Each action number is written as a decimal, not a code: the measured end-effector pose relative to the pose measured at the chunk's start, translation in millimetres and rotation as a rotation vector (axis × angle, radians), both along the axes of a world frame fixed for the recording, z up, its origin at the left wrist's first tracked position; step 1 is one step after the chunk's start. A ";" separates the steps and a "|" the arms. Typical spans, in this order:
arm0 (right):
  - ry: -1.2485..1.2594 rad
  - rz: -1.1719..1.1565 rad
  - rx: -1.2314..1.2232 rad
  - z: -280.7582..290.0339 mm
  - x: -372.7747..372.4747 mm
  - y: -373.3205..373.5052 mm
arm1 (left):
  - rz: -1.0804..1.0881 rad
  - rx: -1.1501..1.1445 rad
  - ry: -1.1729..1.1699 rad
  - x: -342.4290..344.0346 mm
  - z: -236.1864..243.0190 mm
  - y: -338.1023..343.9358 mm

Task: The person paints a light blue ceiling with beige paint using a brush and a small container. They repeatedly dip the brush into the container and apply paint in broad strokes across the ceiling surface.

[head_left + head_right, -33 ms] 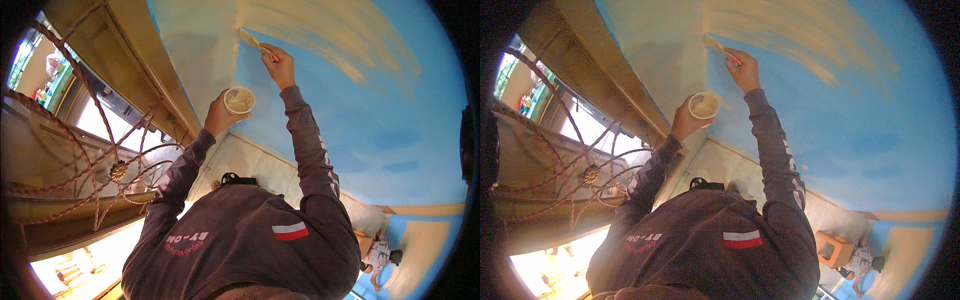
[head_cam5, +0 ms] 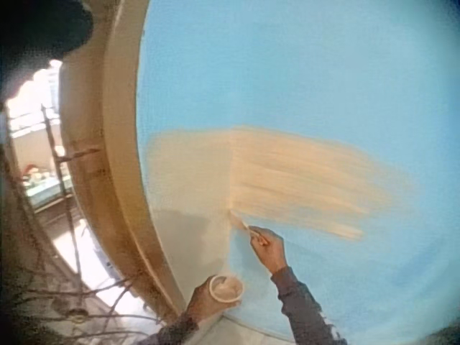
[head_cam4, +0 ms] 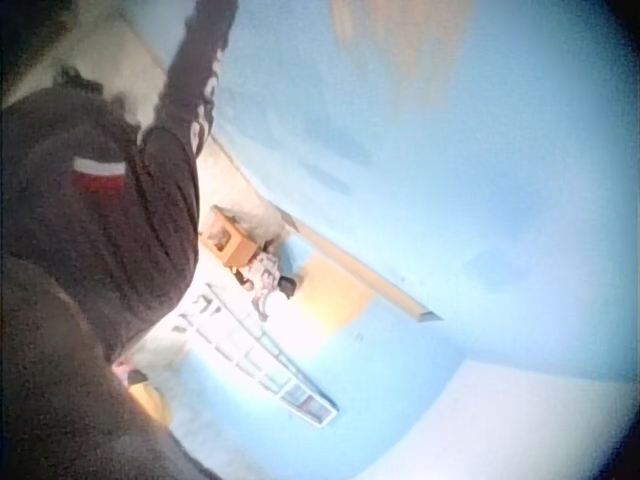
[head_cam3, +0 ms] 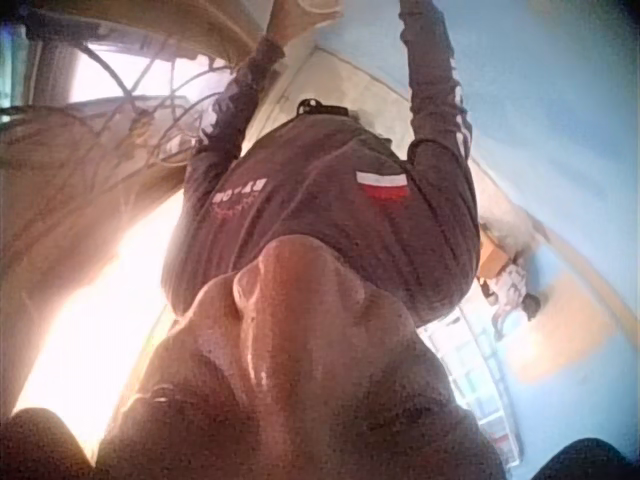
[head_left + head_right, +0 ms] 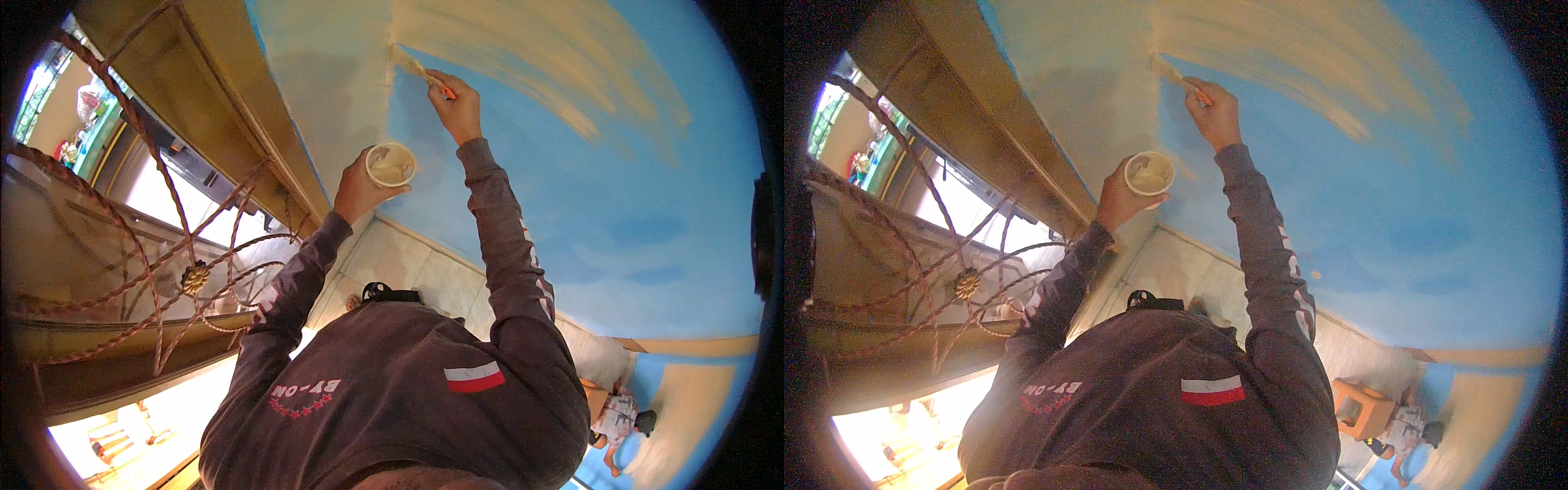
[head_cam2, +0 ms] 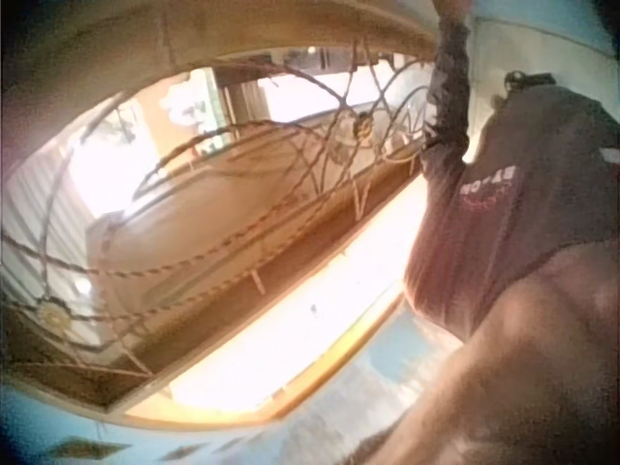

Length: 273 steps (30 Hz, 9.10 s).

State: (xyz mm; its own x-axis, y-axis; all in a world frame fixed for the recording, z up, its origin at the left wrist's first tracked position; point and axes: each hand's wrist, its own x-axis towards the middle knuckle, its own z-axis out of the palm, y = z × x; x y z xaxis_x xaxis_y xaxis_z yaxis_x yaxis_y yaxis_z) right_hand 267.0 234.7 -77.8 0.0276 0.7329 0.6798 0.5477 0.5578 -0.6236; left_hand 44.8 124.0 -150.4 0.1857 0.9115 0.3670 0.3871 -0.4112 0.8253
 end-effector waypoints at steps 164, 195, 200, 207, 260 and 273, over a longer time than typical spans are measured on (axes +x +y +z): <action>0.181 -0.551 0.101 47.3 265.3 -262.0 | -0.173 -0.001 -0.046 50.5 10.6 5.0; -0.104 -0.349 0.033 -15.1 29.4 -25.7 | -0.019 -0.054 0.013 -43.9 -18.9 -17.1; -0.104 -0.421 -0.043 -13.2 98.8 -62.0 | -0.057 -0.077 -0.003 -36.1 -14.8 -12.7; -0.075 -0.462 -0.091 0.2 193.3 -128.2 | -0.113 -0.067 -0.026 -13.1 -6.3 -9.7; -0.195 -0.036 0.022 -17.7 23.2 -26.2 | -0.037 0.002 0.015 2.9 -23.1 -15.4; -0.152 -0.226 -0.014 -31.5 -9.4 -2.1 | -0.033 -0.036 -0.028 -4.5 -19.9 -11.8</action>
State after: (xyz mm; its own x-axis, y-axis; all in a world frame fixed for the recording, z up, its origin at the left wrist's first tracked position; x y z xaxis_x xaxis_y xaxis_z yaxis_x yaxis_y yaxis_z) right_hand 257.6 232.6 -109.2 0.0899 0.7292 0.6784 0.7455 0.4024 -0.5313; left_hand 40.3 112.2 -170.3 0.2061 0.9176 0.3400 0.3503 -0.3936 0.8499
